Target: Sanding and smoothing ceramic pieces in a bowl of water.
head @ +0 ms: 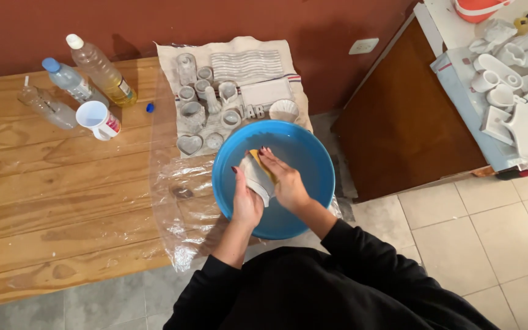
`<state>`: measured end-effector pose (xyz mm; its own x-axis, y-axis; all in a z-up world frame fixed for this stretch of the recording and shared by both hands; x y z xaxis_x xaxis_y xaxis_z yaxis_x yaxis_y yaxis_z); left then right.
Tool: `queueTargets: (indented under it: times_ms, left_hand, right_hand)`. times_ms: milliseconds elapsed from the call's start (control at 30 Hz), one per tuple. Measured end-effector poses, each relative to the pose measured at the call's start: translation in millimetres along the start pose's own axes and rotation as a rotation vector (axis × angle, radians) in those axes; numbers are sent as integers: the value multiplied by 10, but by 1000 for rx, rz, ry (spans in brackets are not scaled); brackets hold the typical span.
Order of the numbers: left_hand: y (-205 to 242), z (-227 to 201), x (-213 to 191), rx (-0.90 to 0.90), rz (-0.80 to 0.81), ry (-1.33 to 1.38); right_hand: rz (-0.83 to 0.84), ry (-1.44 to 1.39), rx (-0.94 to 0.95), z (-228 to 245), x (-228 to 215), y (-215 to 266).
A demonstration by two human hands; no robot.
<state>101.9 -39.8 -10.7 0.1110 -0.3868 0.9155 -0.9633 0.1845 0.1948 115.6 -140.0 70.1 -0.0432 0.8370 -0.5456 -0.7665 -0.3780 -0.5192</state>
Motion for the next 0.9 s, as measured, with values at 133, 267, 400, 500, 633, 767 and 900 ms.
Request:
queueTargets:
  times_ms: [133,267,400,500,633,767,900]
  left_hand:
    - [-40,11,-91,-7,5,-25]
    - [22,-100,96,21,38,-14]
    - [-71,-7,-181,3,29,-1]
    - [-13,-179,41,57,80,33]
    - [51,-179,97,87,72,-4]
    - [38,-153,149,84,65,-39]
    - [6,-214,229,141,91,-37]
  right_hand:
    - [12,3,-45,206,9,-58]
    - [-2,11,-40,37,33,-12]
    - [18,2,-32,261,69,-64]
    - [23,14,-9,10,-38,26]
    - [-17,67,75,11,-13,79]
    - [-52,58,28,96,-20,29]
    - [-70,88,54,-193,5,120]
Point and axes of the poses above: each hand's wrist, its own y-axis away from the middle knuckle, its own x-axis out of the palm, z = x × y, the point moved 5 cm from there along -y, towards the middle knuckle, and after that the axes turned 7 degrees about -x, right-handed, at the moved point
